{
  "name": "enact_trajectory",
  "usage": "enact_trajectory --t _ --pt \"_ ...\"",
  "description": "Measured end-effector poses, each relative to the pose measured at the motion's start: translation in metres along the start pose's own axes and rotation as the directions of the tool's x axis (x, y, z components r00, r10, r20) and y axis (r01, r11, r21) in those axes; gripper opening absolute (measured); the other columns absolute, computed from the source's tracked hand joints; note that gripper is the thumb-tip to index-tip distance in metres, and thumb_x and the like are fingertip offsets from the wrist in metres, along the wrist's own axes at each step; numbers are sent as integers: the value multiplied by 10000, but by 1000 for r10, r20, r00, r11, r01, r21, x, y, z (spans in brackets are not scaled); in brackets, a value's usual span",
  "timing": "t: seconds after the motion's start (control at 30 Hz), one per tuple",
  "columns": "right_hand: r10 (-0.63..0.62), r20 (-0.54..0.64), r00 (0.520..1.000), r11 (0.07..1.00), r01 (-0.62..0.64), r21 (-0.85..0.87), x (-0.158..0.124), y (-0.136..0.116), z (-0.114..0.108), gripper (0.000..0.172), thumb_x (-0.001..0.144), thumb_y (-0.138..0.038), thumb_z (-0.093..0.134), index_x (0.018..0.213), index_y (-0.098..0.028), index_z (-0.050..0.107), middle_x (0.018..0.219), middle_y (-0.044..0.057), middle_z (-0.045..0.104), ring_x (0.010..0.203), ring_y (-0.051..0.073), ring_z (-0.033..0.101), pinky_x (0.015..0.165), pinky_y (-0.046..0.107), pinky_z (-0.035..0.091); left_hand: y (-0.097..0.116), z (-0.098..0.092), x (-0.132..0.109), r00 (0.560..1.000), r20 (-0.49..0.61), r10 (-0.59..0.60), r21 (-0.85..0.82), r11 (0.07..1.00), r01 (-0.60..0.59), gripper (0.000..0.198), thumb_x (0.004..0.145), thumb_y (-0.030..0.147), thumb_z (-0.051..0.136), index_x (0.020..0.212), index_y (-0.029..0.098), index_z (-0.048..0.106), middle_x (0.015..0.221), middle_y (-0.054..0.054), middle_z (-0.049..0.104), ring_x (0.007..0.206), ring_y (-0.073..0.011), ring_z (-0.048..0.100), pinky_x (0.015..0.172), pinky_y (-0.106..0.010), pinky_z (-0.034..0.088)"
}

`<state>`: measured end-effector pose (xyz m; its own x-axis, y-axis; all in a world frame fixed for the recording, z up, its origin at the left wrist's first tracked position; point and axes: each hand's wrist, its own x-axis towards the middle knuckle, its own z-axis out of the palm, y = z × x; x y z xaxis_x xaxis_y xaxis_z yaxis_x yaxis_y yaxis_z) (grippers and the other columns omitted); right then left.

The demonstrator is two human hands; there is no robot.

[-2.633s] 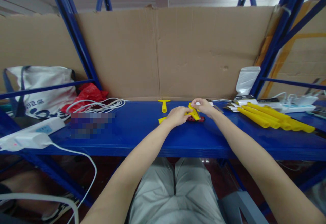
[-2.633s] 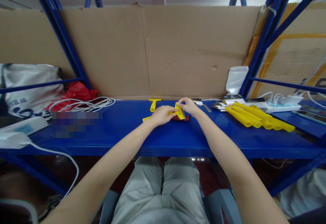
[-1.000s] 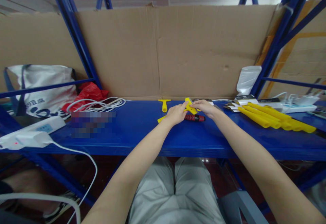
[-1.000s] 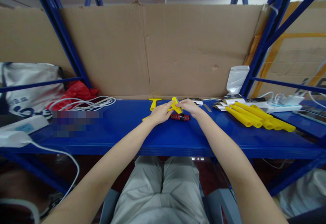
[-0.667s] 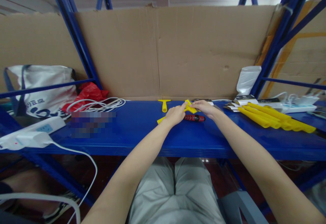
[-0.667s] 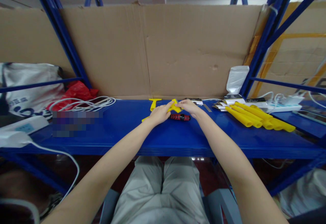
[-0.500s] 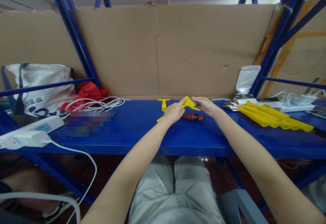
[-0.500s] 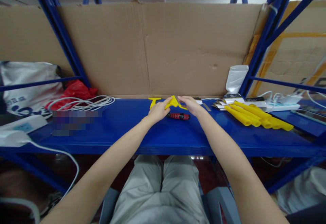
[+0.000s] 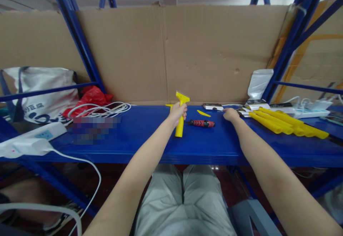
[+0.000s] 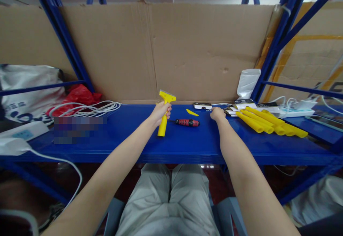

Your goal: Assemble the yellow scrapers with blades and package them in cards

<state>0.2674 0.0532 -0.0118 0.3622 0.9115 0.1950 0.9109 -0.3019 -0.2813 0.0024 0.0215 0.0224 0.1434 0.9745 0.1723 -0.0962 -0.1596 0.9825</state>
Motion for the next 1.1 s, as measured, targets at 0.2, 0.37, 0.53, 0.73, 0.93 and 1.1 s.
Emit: enact_trajectory --t 0.2,0.37,0.53,0.73,0.93,1.1 --pt "29 38 999 999 -27 -45 -2 -4 3 529 789 -122 453 1311 -164 529 1361 176 456 1255 319 433 995 422 378 -2 4 -3 989 65 -133 -95 986 139 219 833 45 389 675 195 357 434 109 352 283 -25 303 340 -155 239" --pt "19 47 999 999 -17 -38 -2 -4 4 525 817 -155 434 1338 -159 499 1372 194 418 1261 333 418 1004 440 366 -2 4 -1 984 84 -155 -110 980 164 226 842 50 393 671 194 365 428 108 356 279 -29 300 340 -162 231" --pt "10 73 997 999 -6 -53 -3 -5 4 504 840 -176 390 1329 -138 505 1367 199 402 1270 341 396 1015 449 348 -4 4 -1 971 145 -193 -101 973 208 235 833 38 397 660 193 362 427 104 357 282 -31 302 338 -165 232" --pt "-6 65 998 998 10 -63 -4 -6 4 518 842 -188 371 1347 -165 481 1352 204 389 1254 348 399 984 473 363 -5 5 -2 940 222 -258 -59 959 277 236 834 40 398 659 193 363 429 97 368 285 -35 308 339 -167 236" --pt "-13 59 998 995 19 -99 -5 -7 4 495 855 -179 328 1310 -112 509 1320 216 408 1243 346 404 978 468 367 -6 5 -2 931 249 -268 -56 955 290 228 840 47 408 671 195 366 429 97 372 287 -37 312 335 -167 229" --pt "-69 11 998 987 70 -145 -2 -5 7 449 834 -156 348 1219 -103 572 1294 198 458 1202 331 437 945 454 395 -5 5 -3 923 266 -279 -41 953 300 222 830 40 410 670 191 379 434 96 372 292 -35 316 338 -162 224"
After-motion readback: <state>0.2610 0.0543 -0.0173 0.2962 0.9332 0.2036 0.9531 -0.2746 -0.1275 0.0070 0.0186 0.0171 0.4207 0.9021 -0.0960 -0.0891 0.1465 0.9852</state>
